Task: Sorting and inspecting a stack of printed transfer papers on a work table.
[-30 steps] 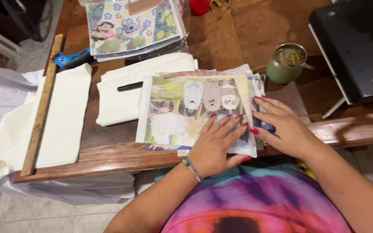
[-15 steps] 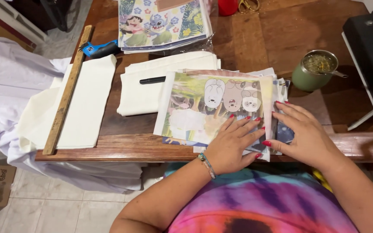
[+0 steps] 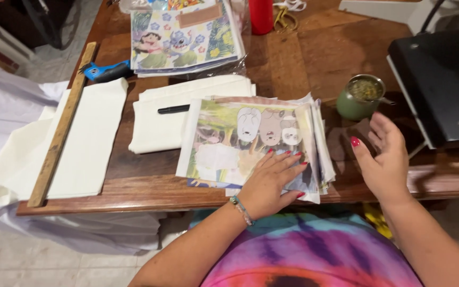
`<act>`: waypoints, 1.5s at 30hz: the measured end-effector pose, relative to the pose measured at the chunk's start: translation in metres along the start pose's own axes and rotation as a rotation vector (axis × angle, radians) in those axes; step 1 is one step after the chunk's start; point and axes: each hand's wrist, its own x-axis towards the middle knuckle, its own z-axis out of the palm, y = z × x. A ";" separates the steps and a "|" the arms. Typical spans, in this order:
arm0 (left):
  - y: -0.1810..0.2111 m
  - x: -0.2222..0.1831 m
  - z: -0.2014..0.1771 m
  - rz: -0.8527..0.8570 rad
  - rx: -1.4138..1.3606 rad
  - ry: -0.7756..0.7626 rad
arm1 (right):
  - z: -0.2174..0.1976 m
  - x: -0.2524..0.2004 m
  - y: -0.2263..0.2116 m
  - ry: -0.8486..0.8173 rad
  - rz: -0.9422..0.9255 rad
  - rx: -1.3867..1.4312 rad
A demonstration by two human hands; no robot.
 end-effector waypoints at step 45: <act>-0.195 0.029 -0.202 -0.198 0.027 0.783 | 0.080 0.079 -0.123 -0.282 0.556 0.137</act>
